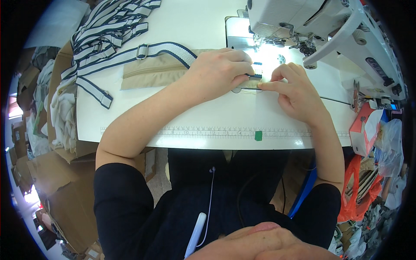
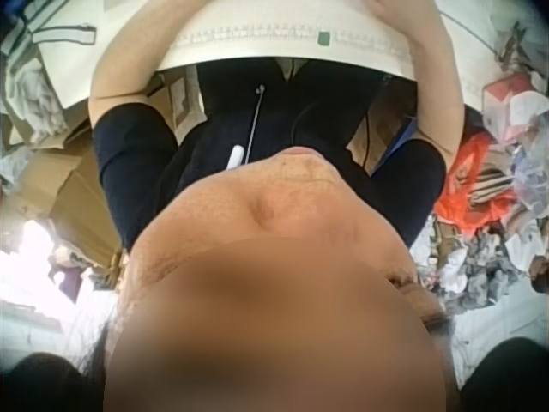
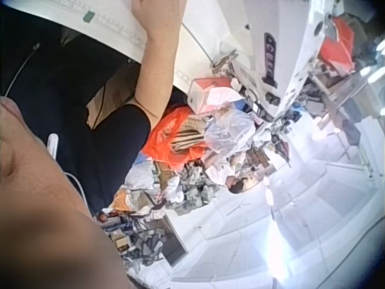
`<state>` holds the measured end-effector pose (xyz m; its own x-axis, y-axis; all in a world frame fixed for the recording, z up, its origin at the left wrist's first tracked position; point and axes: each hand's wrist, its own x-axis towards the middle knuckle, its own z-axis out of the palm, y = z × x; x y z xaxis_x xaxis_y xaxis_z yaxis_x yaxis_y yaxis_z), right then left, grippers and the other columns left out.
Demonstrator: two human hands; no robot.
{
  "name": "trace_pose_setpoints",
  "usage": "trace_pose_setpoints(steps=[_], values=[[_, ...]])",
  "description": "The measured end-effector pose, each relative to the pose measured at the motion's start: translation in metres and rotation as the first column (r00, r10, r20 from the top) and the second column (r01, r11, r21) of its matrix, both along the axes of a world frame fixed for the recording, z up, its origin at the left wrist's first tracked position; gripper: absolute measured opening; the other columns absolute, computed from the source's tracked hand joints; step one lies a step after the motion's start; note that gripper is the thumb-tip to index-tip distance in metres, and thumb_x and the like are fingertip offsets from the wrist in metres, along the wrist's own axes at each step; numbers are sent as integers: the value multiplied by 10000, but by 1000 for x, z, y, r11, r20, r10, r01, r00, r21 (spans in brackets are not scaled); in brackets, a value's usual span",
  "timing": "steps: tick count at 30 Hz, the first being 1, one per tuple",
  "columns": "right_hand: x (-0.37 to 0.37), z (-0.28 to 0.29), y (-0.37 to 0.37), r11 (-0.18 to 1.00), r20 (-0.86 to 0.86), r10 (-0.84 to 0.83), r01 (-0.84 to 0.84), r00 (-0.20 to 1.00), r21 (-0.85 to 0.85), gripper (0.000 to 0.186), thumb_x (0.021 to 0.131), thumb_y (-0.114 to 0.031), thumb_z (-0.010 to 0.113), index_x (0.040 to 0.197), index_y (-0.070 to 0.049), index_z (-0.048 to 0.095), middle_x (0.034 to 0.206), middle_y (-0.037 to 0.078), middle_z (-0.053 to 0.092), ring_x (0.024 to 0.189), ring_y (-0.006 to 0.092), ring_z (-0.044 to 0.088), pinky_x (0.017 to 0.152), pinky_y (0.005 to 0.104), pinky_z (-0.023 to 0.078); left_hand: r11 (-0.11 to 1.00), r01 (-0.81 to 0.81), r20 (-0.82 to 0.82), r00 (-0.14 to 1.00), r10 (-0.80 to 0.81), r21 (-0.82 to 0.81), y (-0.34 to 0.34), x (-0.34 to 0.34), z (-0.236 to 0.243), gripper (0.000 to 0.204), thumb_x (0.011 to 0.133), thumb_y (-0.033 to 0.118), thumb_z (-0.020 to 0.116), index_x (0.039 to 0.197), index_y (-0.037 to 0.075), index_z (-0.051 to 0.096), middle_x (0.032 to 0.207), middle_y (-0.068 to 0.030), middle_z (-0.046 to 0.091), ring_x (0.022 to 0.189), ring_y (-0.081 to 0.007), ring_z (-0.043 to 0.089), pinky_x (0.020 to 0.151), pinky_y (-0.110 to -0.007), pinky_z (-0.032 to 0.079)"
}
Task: Using an industrial sewing machine to assemble fabric and padded components for bags or straps.
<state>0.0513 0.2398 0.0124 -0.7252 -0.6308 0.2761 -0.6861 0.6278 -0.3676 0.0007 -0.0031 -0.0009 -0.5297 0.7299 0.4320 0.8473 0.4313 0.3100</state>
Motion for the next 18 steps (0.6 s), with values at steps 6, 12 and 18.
trace_pose_setpoints(steps=[6, 12, 18], values=[[-3, 1, 4, 1000, 31, 15, -15, 999, -18, 425, 661, 47, 539, 995, -141, 723, 907, 39, 524, 880, 227, 491, 802, 352, 389, 1000, -12, 9, 1000, 12, -2, 0, 0, 0, 95, 826, 161, 698, 898, 103, 717, 1018, 3, 677, 885, -190, 662, 728, -312, 547], [-1, -2, -2, 1000, -23, 0, 1, 1000, 31, 388, 679, 34, 577, 1000, -133, 718, 962, 47, 571, 895, 235, 535, 838, 369, 427, 1000, -20, 38, 999, 20, -8, 1, 1, 1, 97, 822, 157, 700, 901, 104, 716, 1011, 6, 676, 870, -197, 664, 725, -316, 546], [1, -2, -8, 1000, -149, 13, -14, 989, -6, 375, 678, 40, 586, 985, -141, 704, 1114, 32, 598, 989, 221, 553, 880, 366, 421, 1000, -14, 43, 999, 13, 4, 0, 2, 2, 109, 817, 154, 702, 911, 100, 713, 1003, 5, 673, 857, -201, 662, 718, -320, 545]])
